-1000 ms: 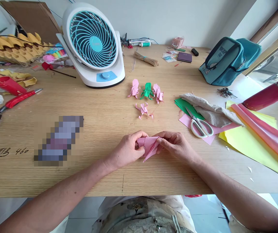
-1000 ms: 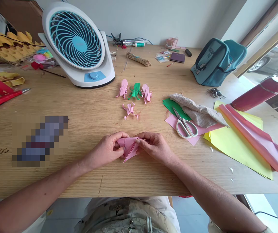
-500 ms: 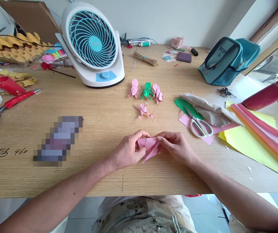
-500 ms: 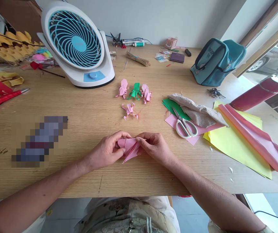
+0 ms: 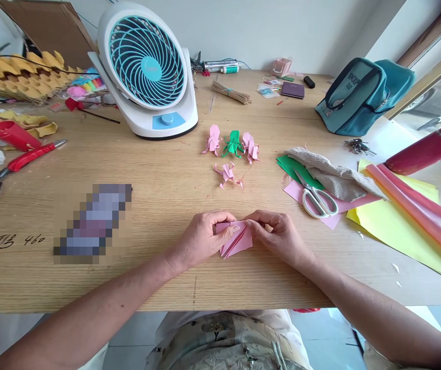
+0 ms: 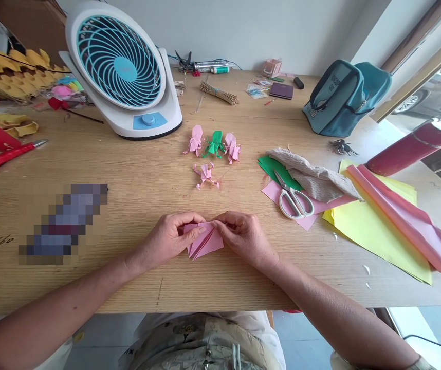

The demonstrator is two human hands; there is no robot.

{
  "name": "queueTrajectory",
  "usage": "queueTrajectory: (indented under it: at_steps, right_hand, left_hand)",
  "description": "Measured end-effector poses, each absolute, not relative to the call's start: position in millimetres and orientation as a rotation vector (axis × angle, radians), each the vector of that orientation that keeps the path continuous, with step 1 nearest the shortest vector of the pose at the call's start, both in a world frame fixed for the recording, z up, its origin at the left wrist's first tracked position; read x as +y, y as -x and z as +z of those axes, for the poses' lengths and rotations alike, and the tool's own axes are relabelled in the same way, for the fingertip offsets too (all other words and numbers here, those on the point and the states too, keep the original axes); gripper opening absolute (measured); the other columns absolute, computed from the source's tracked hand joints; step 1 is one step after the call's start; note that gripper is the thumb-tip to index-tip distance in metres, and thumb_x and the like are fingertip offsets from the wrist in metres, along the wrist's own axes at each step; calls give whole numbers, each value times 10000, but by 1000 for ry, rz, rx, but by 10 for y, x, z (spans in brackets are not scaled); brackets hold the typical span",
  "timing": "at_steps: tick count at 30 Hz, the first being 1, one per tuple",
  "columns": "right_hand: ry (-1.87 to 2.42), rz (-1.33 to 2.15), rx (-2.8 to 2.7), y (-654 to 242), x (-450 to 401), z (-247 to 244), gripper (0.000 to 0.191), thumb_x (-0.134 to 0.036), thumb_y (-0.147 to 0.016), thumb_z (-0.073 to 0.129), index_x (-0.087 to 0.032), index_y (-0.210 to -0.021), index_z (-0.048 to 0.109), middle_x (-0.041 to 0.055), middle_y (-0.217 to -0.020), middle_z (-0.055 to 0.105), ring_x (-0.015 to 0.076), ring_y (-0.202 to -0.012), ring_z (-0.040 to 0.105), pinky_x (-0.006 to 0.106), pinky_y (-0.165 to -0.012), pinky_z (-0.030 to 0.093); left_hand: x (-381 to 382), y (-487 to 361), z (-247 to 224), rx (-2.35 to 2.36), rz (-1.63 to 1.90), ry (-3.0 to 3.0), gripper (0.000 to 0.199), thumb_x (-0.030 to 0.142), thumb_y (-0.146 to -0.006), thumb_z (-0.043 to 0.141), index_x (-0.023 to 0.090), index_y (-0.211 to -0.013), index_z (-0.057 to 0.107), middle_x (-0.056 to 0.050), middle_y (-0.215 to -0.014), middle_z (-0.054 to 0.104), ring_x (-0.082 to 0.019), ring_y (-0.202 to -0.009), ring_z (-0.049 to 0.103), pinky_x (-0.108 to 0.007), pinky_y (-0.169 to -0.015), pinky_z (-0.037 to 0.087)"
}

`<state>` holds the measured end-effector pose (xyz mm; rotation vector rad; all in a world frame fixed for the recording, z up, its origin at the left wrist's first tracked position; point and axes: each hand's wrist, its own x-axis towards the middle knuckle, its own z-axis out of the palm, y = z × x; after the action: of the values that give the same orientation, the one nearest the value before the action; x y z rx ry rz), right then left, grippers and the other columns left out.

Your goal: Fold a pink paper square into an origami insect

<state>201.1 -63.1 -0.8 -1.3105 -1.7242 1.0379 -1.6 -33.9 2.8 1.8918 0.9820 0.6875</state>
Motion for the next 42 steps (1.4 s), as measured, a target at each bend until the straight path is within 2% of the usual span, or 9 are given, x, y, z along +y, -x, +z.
queueTrajectory:
  at_steps: [8,15,22,29,34,42]
  right_hand:
    - [1270,870,-1796,-2006,-616,-31,226,-341,-926,607,-181,-835,740,43,-751,640,145,-678,550,260,-595,409]
    - [1318,859,-1762,-1998,-610,-47,243,-358,-896,652,-176,-744,707,28,-701,641,129,-636,530,256,-562,380]
    - [1291,815,-1796,-1981,-617,-70,266,-400,-893,654,-184,-739,684,23,-690,615,126,-615,497,261,-570,383]
    - [1289,1108,-1635,-2001,-557,-21,472,-576,-933,511,-172,-710,614,7,-671,558,125,-622,490,247,-576,395]
    - [1229,1224,-1598,-2009,-540,-47,399,-545,-894,598,-168,-770,640,9,-698,594,129,-645,521,242,-586,417]
    - [1224,1248,-1554,-1990,-539,-128,371,-526,-851,659,-179,-734,598,-11,-643,568,113,-578,479,237,-517,376]
  left_hand:
    - [-338,-17,4,1003,731,-1846,141,255,-845,651,153,-771,713,-2,-737,698,-115,-673,600,-194,-642,437]
    - [-328,-18,-41,993,692,-1791,178,294,-832,680,141,-744,707,-3,-712,668,-112,-662,576,-193,-616,429]
    - [-332,-35,-56,987,632,-1759,180,304,-794,705,133,-736,713,-2,-695,625,-117,-671,563,-197,-603,417]
    - [-289,-18,-29,1017,631,-1572,208,294,-764,679,137,-648,607,43,-602,531,-77,-566,446,-192,-539,342]
    - [-278,-24,-60,982,620,-1534,239,329,-767,688,139,-662,588,48,-612,507,-77,-575,439,-192,-540,339]
    - [-336,-71,-55,1015,660,-1704,255,320,-792,687,146,-642,577,48,-600,492,-79,-582,419,-193,-545,326]
